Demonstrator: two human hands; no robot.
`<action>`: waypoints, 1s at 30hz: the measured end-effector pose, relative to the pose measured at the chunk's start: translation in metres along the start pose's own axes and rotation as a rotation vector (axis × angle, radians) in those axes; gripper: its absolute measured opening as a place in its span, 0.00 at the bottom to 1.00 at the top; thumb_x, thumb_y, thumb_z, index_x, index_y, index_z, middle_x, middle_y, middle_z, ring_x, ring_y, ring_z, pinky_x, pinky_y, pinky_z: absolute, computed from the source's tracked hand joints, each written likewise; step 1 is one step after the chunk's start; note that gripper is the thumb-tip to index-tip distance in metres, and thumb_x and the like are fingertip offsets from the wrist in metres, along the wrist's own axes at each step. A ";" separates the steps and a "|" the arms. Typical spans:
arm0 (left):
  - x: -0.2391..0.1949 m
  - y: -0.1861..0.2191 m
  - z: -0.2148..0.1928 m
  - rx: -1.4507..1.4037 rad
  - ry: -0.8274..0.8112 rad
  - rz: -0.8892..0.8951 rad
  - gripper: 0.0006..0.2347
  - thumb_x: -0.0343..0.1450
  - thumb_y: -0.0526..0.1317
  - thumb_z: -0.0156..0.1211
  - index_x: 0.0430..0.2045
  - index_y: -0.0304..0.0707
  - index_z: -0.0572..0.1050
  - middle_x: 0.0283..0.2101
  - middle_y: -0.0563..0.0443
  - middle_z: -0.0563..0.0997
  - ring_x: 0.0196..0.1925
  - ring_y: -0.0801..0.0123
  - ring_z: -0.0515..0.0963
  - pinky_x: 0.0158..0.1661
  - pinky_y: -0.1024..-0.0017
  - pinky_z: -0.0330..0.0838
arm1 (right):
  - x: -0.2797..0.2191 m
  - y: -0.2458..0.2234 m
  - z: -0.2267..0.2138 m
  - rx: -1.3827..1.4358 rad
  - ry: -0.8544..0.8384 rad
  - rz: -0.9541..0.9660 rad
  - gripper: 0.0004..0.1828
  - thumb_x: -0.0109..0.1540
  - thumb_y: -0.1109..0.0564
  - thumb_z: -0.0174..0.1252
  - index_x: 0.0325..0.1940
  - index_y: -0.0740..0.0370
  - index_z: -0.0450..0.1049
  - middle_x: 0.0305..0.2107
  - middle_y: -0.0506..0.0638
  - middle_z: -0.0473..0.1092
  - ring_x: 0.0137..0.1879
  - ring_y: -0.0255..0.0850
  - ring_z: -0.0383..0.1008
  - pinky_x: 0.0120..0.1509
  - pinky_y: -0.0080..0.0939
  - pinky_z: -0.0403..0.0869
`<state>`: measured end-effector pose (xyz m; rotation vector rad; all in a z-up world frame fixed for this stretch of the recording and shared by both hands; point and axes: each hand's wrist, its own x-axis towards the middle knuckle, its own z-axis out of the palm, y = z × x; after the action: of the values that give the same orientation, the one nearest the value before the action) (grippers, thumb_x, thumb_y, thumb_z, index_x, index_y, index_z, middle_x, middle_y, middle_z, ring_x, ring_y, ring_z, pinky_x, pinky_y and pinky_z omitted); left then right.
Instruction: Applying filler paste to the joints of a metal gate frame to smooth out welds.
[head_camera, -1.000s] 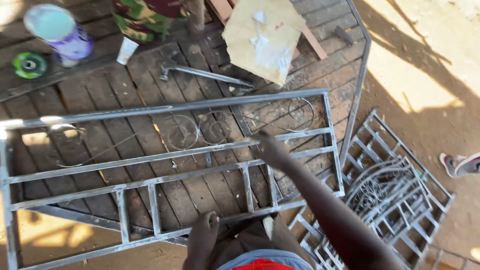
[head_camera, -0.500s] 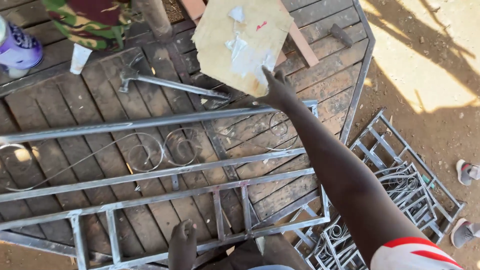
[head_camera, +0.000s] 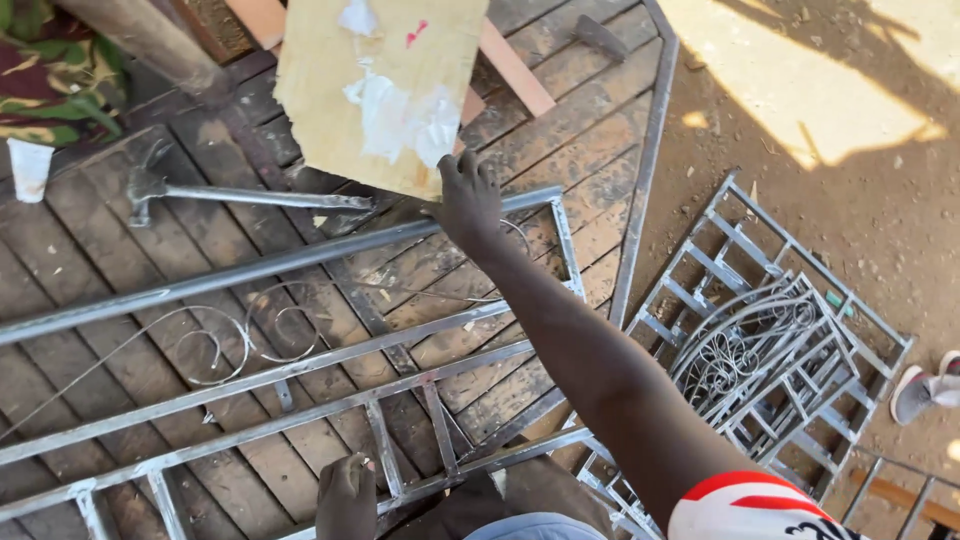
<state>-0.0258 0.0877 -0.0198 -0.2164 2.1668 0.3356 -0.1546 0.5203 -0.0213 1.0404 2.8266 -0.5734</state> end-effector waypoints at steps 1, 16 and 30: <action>0.006 0.004 0.003 0.012 -0.001 0.010 0.20 0.73 0.55 0.46 0.55 0.55 0.77 0.64 0.59 0.70 0.63 0.66 0.77 0.58 0.59 0.71 | -0.016 -0.004 -0.019 0.003 0.007 0.013 0.39 0.55 0.38 0.73 0.62 0.55 0.65 0.59 0.58 0.61 0.62 0.57 0.63 0.64 0.58 0.69; 0.050 0.162 -0.012 0.465 0.125 0.227 0.31 0.69 0.53 0.67 0.61 0.32 0.64 0.61 0.31 0.67 0.54 0.45 0.78 0.44 0.53 0.81 | -0.087 0.035 -0.054 0.628 -0.001 0.787 0.48 0.67 0.47 0.49 0.81 0.59 0.26 0.70 0.66 0.57 0.24 0.37 0.70 0.20 0.34 0.71; 0.043 0.163 -0.017 0.479 0.046 0.217 0.28 0.71 0.56 0.62 0.58 0.39 0.61 0.61 0.33 0.64 0.57 0.41 0.75 0.48 0.47 0.79 | -0.062 0.033 -0.069 0.812 -0.159 0.900 0.37 0.70 0.50 0.49 0.78 0.65 0.43 0.43 0.57 0.74 0.32 0.37 0.73 0.32 0.37 0.77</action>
<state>-0.1087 0.2350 -0.0190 0.2840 2.2494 -0.0755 -0.0822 0.5308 0.0442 2.0332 1.6366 -1.5640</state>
